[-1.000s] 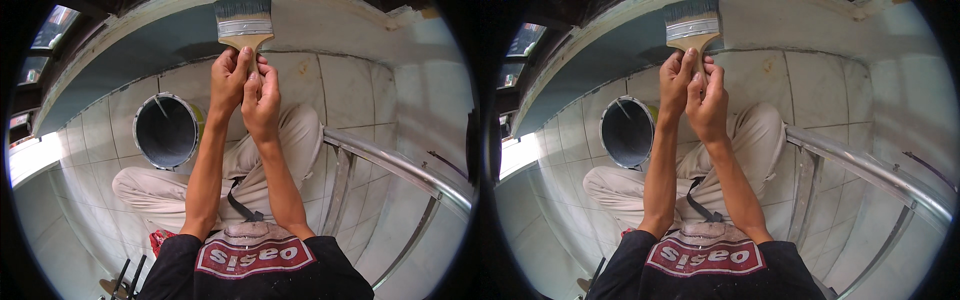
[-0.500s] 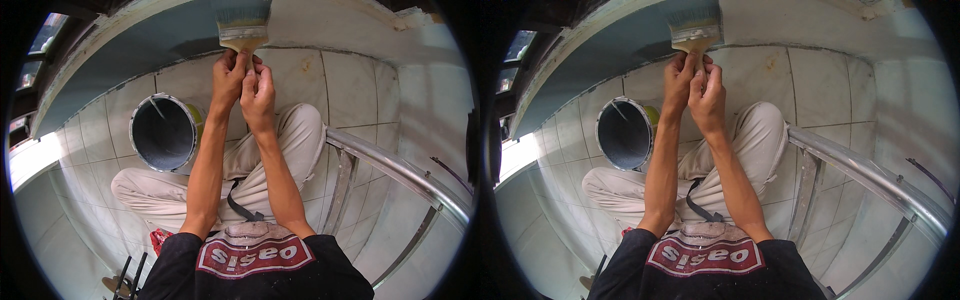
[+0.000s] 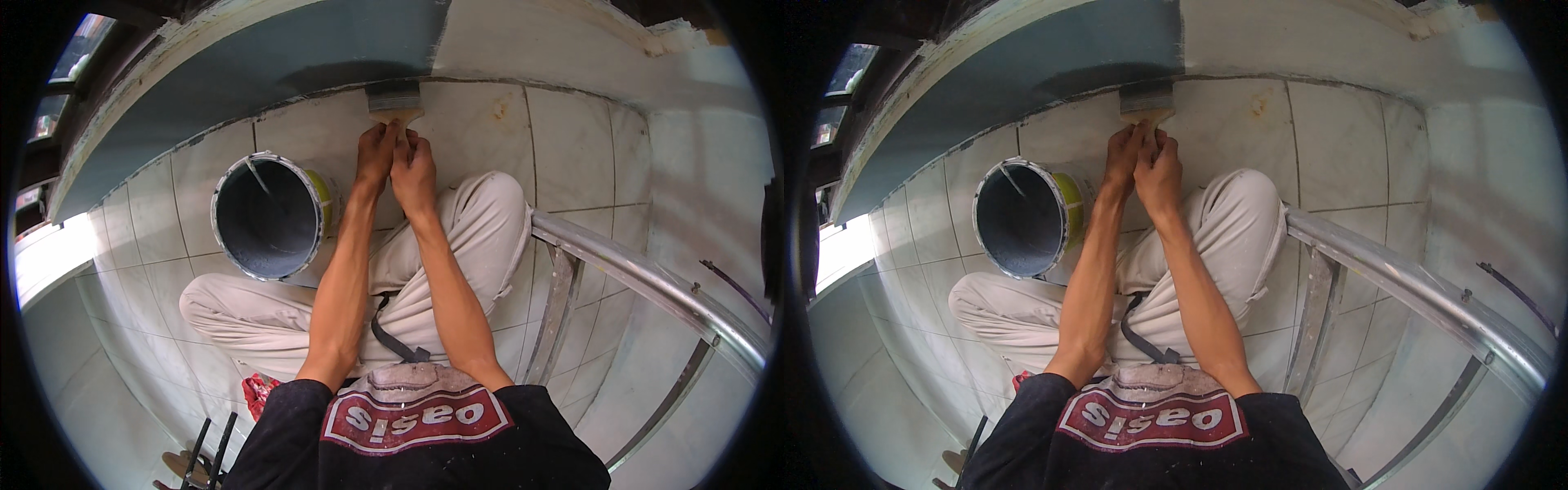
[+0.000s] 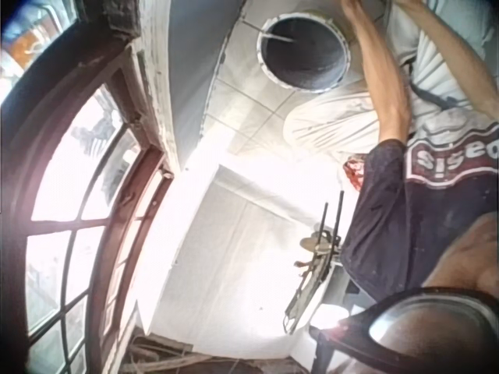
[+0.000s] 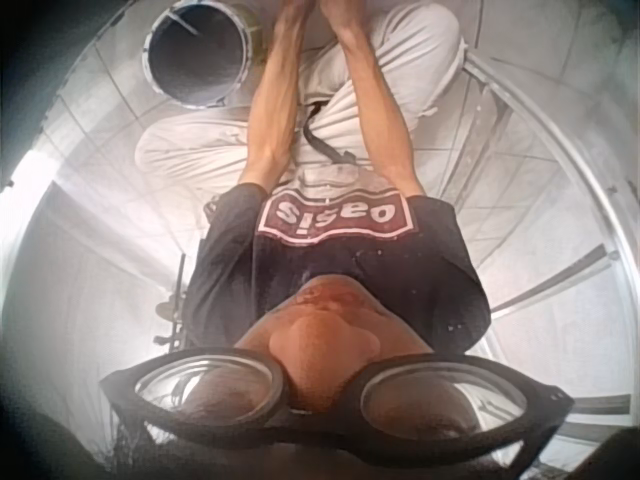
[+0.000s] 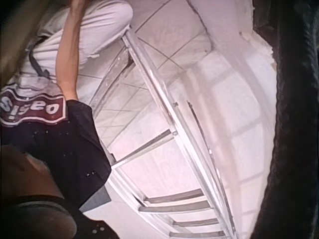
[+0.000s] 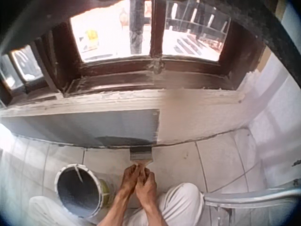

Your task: The person sits on the floor and uses a paintbrush to apply gray paint to the upper section of a tiled wall. They repeatedly dip the brush into a paint can and stroke the wall surface.

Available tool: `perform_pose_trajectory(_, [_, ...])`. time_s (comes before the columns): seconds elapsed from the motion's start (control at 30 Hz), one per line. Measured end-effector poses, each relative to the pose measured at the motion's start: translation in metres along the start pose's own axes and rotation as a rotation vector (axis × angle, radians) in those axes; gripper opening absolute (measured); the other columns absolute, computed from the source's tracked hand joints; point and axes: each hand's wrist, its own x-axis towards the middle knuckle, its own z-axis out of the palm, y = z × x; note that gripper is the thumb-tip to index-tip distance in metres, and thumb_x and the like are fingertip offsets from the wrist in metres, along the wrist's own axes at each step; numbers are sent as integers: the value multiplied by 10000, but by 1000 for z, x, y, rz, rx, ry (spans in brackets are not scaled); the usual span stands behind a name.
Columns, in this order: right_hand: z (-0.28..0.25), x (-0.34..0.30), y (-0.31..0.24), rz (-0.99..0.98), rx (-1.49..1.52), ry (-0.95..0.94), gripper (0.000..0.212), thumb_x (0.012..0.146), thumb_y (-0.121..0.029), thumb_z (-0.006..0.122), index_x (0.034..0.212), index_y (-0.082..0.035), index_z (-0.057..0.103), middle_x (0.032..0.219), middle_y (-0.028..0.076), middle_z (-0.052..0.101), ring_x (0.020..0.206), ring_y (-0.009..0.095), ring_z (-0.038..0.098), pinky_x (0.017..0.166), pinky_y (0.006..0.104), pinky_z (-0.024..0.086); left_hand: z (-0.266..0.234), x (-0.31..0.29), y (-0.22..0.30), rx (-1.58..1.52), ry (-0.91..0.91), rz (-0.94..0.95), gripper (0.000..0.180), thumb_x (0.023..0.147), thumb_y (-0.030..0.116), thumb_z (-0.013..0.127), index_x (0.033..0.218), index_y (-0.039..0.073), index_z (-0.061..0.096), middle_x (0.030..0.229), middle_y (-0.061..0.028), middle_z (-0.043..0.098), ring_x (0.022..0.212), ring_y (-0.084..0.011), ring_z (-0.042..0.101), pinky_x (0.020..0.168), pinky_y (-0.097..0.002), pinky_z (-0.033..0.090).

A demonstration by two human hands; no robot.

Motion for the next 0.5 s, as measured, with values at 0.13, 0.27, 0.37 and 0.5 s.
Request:
perform_pose_trajectory(0.13, [10, 5, 3, -84, -14, 44, 456, 1075, -299, 549, 1247, 122, 582, 1080, 273, 720, 983, 329, 722, 862, 390, 547, -7, 6, 7, 35, -8, -8, 322, 1071, 300, 608, 1013, -10, 674, 871, -34, 668, 740, -111, 604, 658, -289, 501])
perform_pose_trajectory(0.27, [15, 15, -29, -120, 16, 24, 450, 1074, -296, 546, 1207, 133, 582, 1040, 275, 720, 949, 334, 721, 835, 399, 549, -3, 10, 34, -65, -28, 104, 334, 1065, 306, 613, 1008, -15, 688, 832, -19, 652, 711, -101, 587, 630, -285, 486])
perform_pose_trajectory(0.37, [15, 15, -56, -116, 54, 11, 429, 1072, -284, 541, 1161, 134, 580, 1009, 274, 718, 920, 326, 720, 816, 401, 552, 2, 10, 52, -39, 28, 157, 366, 1058, 288, 611, 962, -50, 712, 819, -62, 703, 692, -122, 625, 623, -286, 512])
perform_pose_trajectory(0.5, [15, 7, -67, -275, 39, 69, 385, 1072, -251, 526, 1117, 128, 577, 967, 267, 716, 890, 304, 719, 804, 396, 559, 9, -4, 79, 8, 60, 241, 375, 1053, 273, 610, 925, -65, 711, 812, -87, 727, 661, -136, 653, 603, -291, 532])
